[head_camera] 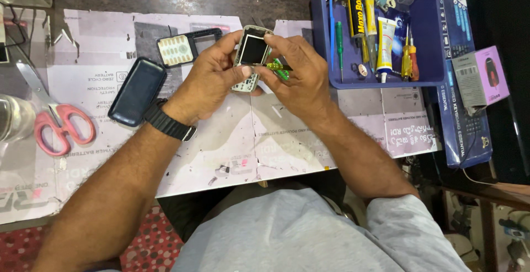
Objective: The person cleans the internal components and housing of a disassembled mobile phone using a brush and a small tool.
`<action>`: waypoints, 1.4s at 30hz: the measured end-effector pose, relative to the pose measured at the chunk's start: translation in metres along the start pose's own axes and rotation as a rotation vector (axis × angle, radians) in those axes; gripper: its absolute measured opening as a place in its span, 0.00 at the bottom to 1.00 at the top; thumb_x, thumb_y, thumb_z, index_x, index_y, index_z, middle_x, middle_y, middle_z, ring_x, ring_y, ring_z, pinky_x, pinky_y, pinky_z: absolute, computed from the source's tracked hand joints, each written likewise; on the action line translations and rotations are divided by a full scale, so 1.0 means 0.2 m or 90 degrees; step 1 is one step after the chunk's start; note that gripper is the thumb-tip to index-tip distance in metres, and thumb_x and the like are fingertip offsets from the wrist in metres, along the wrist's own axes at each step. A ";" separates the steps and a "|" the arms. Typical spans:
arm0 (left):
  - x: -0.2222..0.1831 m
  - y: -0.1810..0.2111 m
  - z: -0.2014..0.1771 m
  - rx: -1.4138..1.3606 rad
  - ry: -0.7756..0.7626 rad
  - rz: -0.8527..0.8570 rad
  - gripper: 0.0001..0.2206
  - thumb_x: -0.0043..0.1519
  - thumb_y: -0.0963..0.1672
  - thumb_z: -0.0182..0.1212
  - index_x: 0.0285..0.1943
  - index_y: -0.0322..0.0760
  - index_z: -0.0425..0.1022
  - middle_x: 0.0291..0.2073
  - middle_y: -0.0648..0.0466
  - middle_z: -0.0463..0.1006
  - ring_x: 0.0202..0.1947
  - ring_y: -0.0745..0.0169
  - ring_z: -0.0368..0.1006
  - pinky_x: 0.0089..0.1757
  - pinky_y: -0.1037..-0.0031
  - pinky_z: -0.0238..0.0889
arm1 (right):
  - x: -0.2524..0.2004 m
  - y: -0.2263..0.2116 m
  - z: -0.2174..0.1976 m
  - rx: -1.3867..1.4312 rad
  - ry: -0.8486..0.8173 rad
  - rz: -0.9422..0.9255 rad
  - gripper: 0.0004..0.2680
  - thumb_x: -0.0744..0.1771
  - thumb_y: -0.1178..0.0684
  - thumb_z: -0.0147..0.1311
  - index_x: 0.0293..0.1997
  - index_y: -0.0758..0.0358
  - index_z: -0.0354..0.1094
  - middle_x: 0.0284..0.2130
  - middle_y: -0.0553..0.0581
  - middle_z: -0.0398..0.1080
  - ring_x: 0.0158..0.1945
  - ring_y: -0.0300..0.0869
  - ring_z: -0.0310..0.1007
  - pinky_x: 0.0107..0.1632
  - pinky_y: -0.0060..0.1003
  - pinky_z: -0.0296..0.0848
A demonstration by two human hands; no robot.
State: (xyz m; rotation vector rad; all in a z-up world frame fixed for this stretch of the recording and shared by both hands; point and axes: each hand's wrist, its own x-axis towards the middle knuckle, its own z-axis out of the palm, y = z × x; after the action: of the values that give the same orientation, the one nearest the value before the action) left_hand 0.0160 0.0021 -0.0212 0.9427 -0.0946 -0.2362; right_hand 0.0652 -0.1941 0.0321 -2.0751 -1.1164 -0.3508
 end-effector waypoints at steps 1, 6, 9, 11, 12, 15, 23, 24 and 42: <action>0.00 0.00 0.00 0.002 0.002 -0.003 0.25 0.67 0.34 0.51 0.75 0.36 0.58 0.56 0.49 0.75 0.53 0.61 0.76 0.49 0.63 0.81 | 0.00 0.00 0.00 0.006 0.001 0.005 0.24 0.64 0.60 0.73 0.65 0.57 0.63 0.40 0.55 0.72 0.41 0.42 0.76 0.41 0.35 0.76; 0.00 0.02 0.02 0.045 0.007 -0.019 0.24 0.67 0.34 0.50 0.74 0.37 0.58 0.56 0.48 0.75 0.53 0.60 0.77 0.47 0.64 0.78 | -0.01 0.01 0.01 0.019 0.005 0.017 0.23 0.64 0.60 0.74 0.63 0.57 0.64 0.39 0.54 0.71 0.42 0.41 0.75 0.41 0.34 0.75; 0.00 0.03 0.03 0.072 0.011 -0.018 0.26 0.65 0.32 0.48 0.74 0.36 0.57 0.57 0.48 0.74 0.53 0.59 0.77 0.48 0.64 0.82 | 0.00 0.02 0.02 0.034 0.001 0.036 0.22 0.63 0.61 0.74 0.62 0.59 0.65 0.39 0.54 0.70 0.40 0.38 0.74 0.37 0.30 0.75; -0.01 0.03 0.02 0.046 -0.012 -0.002 0.29 0.62 0.31 0.46 0.74 0.35 0.56 0.58 0.49 0.73 0.53 0.59 0.77 0.49 0.63 0.82 | -0.01 0.03 0.02 0.041 -0.008 0.052 0.22 0.64 0.62 0.73 0.61 0.59 0.65 0.39 0.54 0.69 0.39 0.36 0.73 0.34 0.27 0.75; -0.01 0.03 0.02 0.033 -0.024 0.004 0.30 0.60 0.30 0.45 0.74 0.34 0.56 0.58 0.49 0.73 0.54 0.58 0.77 0.50 0.63 0.82 | -0.01 0.03 0.02 0.037 -0.009 0.042 0.22 0.64 0.63 0.73 0.62 0.59 0.65 0.40 0.54 0.69 0.41 0.36 0.73 0.35 0.27 0.76; -0.01 0.01 -0.01 -0.098 -0.056 0.005 0.32 0.58 0.29 0.44 0.75 0.32 0.57 0.59 0.46 0.74 0.53 0.55 0.78 0.49 0.59 0.81 | -0.02 0.05 0.02 0.046 -0.024 0.058 0.22 0.64 0.64 0.73 0.62 0.59 0.65 0.43 0.54 0.69 0.41 0.34 0.73 0.36 0.27 0.75; -0.02 0.01 -0.04 -0.196 -0.105 -0.001 0.34 0.56 0.29 0.45 0.77 0.31 0.57 0.61 0.44 0.75 0.54 0.51 0.80 0.50 0.56 0.81 | -0.03 0.06 0.02 0.265 -0.035 0.139 0.20 0.68 0.70 0.68 0.64 0.65 0.63 0.47 0.54 0.66 0.40 0.31 0.73 0.36 0.24 0.80; -0.02 0.01 -0.03 -0.196 -0.106 -0.001 0.34 0.56 0.29 0.45 0.77 0.31 0.58 0.61 0.44 0.75 0.54 0.51 0.80 0.50 0.56 0.81 | -0.03 0.06 0.01 0.229 -0.037 0.129 0.20 0.67 0.69 0.69 0.63 0.64 0.63 0.45 0.54 0.67 0.38 0.30 0.72 0.34 0.23 0.76; -0.01 0.00 -0.04 -0.102 -0.137 0.114 0.34 0.59 0.27 0.43 0.78 0.32 0.56 0.65 0.43 0.73 0.67 0.59 0.71 0.66 0.68 0.67 | 0.01 0.08 -0.03 0.089 -0.064 -0.225 0.15 0.63 0.65 0.71 0.49 0.64 0.69 0.38 0.59 0.72 0.35 0.44 0.76 0.35 0.38 0.74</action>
State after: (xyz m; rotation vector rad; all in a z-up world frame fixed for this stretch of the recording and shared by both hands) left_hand 0.0155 0.0085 -0.0254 0.7429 -0.3527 -0.1757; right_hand 0.0796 -0.2021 0.0296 -1.7878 -1.5286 -0.3295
